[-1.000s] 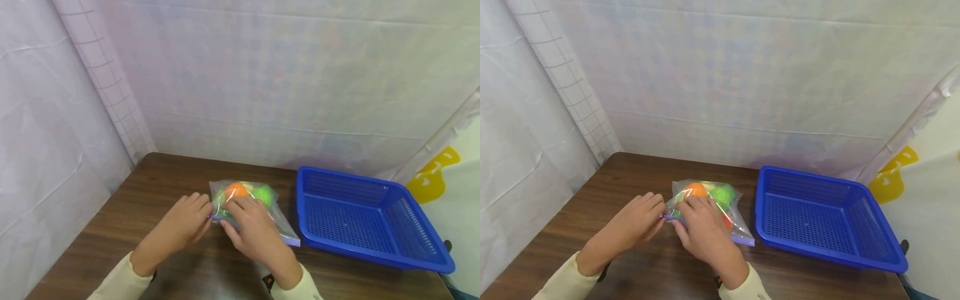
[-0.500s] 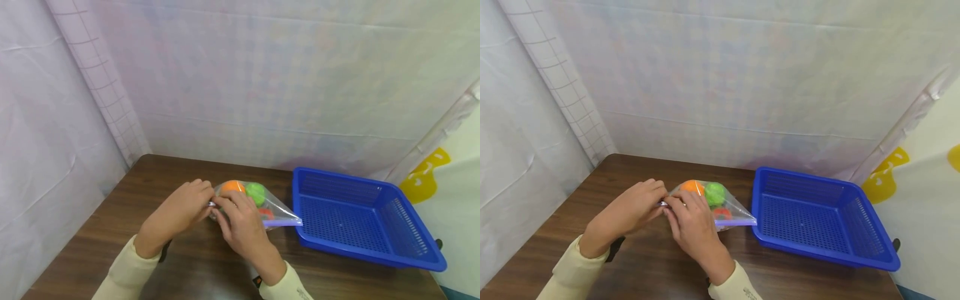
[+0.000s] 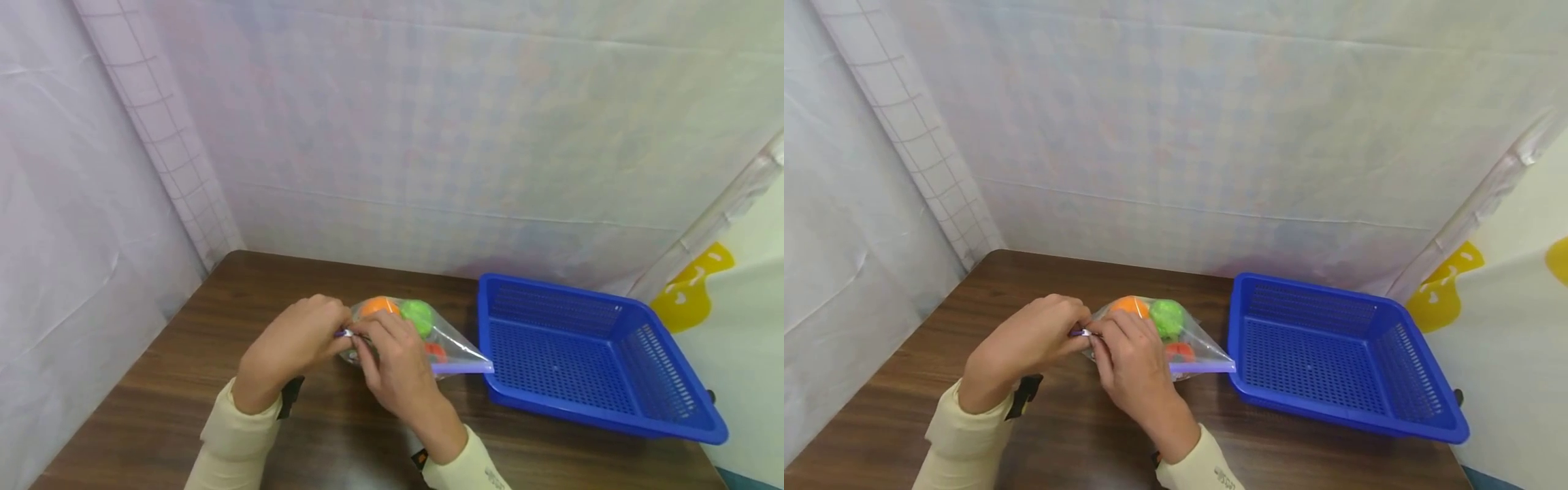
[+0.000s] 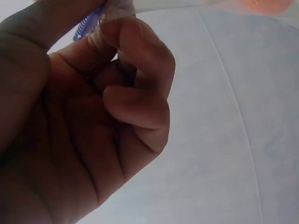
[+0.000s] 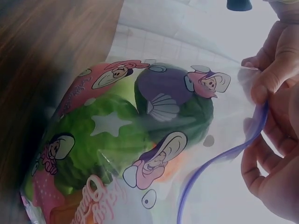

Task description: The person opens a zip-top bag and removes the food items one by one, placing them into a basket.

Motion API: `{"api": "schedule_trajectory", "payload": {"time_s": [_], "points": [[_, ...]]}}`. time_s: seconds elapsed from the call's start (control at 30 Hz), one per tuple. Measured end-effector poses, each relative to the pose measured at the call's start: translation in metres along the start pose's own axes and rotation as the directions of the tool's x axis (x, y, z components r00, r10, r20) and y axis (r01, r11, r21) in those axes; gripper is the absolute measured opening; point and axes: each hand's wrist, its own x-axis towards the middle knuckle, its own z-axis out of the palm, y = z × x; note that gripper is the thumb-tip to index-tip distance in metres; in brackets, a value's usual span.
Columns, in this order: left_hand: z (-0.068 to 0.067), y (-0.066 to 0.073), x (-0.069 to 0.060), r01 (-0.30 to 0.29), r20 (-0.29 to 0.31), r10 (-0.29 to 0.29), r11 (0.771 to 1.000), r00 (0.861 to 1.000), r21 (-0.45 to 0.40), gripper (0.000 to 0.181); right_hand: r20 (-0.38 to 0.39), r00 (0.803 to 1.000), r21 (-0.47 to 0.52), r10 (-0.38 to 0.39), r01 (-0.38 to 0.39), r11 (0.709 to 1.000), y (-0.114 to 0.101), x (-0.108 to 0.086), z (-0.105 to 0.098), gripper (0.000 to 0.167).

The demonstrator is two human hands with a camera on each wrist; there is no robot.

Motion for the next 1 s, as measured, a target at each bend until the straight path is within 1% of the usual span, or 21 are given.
{"api": "schedule_trajectory", "payload": {"time_s": [0.07, 0.13, 0.33, 0.43, 0.53, 0.73, 0.9, 1.0], "points": [[0.001, 0.000, -0.001, 0.013, -0.002, -0.013, 1.000, 1.000, 0.000, 0.031, 0.013, 1.000, 0.001, -0.003, 0.003, 1.000, 0.001, 0.000, 0.000, 0.010], [0.001, -0.001, -0.001, 0.014, -0.008, -0.014, 1.000, 1.000, -0.017, 0.032, 0.034, 0.999, 0.006, -0.003, 0.002, 1.000, 0.002, -0.001, -0.001, 0.010], [0.004, -0.005, -0.002, -0.014, -0.024, 0.012, 0.996, 1.000, -0.087, 0.025, 0.106, 0.994, -0.018, 0.018, -0.016, 1.000, 0.003, -0.003, -0.002, 0.011], [0.004, -0.007, -0.002, -0.018, -0.017, 0.017, 0.994, 1.000, -0.111, 0.024, 0.140, 0.990, -0.039, 0.031, -0.026, 0.999, 0.002, -0.004, -0.001, 0.011], [0.003, -0.008, -0.002, -0.006, -0.001, 0.006, 0.991, 1.000, -0.132, 0.023, 0.165, 0.985, -0.051, 0.042, -0.034, 0.998, 0.002, -0.005, -0.001, 0.010], [0.000, -0.010, -0.003, 0.020, 0.019, -0.017, 0.987, 1.000, -0.159, 0.016, 0.175, 0.983, -0.038, 0.051, -0.045, 0.998, 0.004, -0.005, -0.001, 0.007], [-0.001, -0.012, -0.004, 0.008, 0.010, -0.007, 0.986, 1.000, -0.168, 0.015, 0.181, 0.982, -0.039, 0.053, -0.047, 0.998, 0.007, -0.005, 0.000, 0.009], [-0.001, -0.014, -0.004, -0.007, -0.011, 0.005, 0.986, 1.000, -0.167, 0.014, 0.187, 0.981, -0.049, 0.059, -0.050, 0.998, 0.009, -0.005, -0.001, 0.009]]}}
